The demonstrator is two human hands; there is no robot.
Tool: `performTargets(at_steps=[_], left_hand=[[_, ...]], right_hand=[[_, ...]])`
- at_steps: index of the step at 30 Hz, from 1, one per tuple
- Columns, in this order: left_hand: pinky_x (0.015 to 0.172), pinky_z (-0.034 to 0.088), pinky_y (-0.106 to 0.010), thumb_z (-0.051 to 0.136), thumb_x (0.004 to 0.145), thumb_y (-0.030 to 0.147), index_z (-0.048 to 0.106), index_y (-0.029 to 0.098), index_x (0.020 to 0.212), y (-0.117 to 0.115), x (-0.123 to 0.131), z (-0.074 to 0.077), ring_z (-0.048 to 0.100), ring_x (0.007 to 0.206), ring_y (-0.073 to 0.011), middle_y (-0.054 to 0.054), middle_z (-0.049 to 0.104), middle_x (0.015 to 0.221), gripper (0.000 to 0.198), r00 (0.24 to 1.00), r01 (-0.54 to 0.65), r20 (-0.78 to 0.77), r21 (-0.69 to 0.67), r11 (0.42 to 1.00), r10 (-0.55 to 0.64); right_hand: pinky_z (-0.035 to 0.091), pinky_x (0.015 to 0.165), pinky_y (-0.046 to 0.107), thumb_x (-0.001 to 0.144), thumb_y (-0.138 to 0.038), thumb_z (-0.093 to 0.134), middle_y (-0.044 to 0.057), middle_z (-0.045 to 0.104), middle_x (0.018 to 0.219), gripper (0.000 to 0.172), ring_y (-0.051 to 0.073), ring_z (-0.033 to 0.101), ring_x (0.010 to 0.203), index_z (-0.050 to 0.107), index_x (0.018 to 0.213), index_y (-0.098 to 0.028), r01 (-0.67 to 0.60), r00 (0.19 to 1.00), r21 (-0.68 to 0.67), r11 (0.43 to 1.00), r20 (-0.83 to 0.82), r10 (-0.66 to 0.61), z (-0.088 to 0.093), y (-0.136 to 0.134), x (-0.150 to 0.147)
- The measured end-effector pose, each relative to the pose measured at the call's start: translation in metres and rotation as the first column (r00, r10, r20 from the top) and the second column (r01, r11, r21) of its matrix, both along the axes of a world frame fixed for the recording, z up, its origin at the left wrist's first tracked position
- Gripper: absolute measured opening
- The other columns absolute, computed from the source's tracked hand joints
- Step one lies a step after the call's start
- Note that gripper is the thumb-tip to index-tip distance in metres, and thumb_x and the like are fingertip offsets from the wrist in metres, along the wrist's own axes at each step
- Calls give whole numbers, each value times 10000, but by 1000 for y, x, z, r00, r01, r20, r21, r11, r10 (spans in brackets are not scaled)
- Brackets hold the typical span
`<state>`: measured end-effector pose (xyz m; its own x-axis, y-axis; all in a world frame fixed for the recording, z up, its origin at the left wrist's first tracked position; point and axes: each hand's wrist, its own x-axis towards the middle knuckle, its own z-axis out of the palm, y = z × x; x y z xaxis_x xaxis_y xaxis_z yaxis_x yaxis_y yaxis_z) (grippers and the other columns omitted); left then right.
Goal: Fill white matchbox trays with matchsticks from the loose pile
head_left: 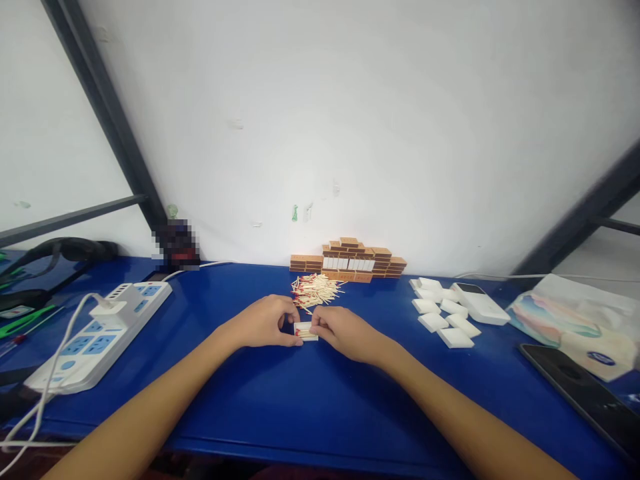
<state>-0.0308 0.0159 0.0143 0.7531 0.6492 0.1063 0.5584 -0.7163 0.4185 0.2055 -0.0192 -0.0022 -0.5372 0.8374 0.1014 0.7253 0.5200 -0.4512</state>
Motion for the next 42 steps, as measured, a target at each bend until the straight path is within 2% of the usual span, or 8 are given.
performTargets(at_steps=[9, 15, 19, 24, 28, 33, 37, 42], left_hand=[[653, 401, -267, 774, 803, 485, 717, 190, 929, -4, 4, 1, 580, 730, -158, -24, 656, 857, 326, 999, 3, -40, 60, 998, -1], [649, 399, -262, 772, 803, 469, 712, 198, 948, -7, 4, 8, 582, 738, -165, -19, 651, 837, 313, 999, -36, 0, 62, 997, 36], [650, 392, -267, 771, 795, 474, 717, 205, 938, -6, 2, 8, 581, 733, -163, -14, 655, 847, 309, 999, -51, -4, 52, 997, 51], [652, 385, -282, 756, 803, 497, 723, 207, 939, -4, 1, 1, 582, 750, -174, -20, 658, 864, 322, 997, -46, -56, 69, 997, 50], [654, 379, -289, 748, 812, 491, 728, 212, 948, -4, 1, 1, 583, 754, -177, -20, 658, 876, 311, 995, -58, -69, 109, 992, 65], [644, 377, -287, 749, 803, 511, 730, 215, 941, -3, -1, 0, 584, 734, -175, -20, 657, 854, 327, 993, -98, -55, 109, 989, 104], [647, 379, -283, 756, 796, 510, 730, 213, 934, -2, -2, -1, 585, 739, -174, -20, 658, 858, 329, 995, -79, -49, 99, 992, 85], [629, 374, -275, 763, 797, 483, 728, 217, 941, -5, 1, 2, 575, 722, -166, -15, 654, 845, 305, 996, -78, -41, 81, 994, 82]], right_hand=[[315, 663, 264, 1030, -262, 526, 40, 709, 894, 166, 162, 601, 783, 641, 933, -193, 35, 999, 108, 994, 16, -37, -4, -1, -5], [316, 650, 257, 999, -255, 570, 15, 663, 827, 123, 146, 562, 743, 618, 906, -190, 187, 982, 191, 964, -47, -181, -7, 18, 12], [343, 664, 253, 948, -262, 658, 1, 639, 806, 83, 151, 557, 763, 619, 933, -190, 148, 989, 138, 979, -39, -144, -15, 27, 20], [367, 685, 266, 989, -253, 601, 31, 661, 881, 103, 160, 571, 786, 621, 914, -184, 133, 991, 133, 982, 0, -134, -21, 29, 16], [387, 734, 273, 1004, -235, 578, 57, 682, 967, 93, 175, 598, 857, 617, 942, -178, 139, 990, 112, 984, 0, -140, -19, 28, 14], [400, 734, 265, 1014, -260, 563, 33, 667, 937, 116, 165, 590, 844, 603, 926, -195, 88, 988, 100, 991, -139, -74, -13, 19, 9], [372, 702, 267, 1001, -229, 565, 28, 648, 923, 94, 158, 558, 800, 604, 922, -196, 19, 997, 142, 990, -75, -9, -10, 8, 1], [343, 651, 255, 975, -220, 566, -11, 609, 783, 84, 142, 523, 707, 615, 910, -201, 125, 983, 125, 984, -149, -106, -8, 13, -1]])
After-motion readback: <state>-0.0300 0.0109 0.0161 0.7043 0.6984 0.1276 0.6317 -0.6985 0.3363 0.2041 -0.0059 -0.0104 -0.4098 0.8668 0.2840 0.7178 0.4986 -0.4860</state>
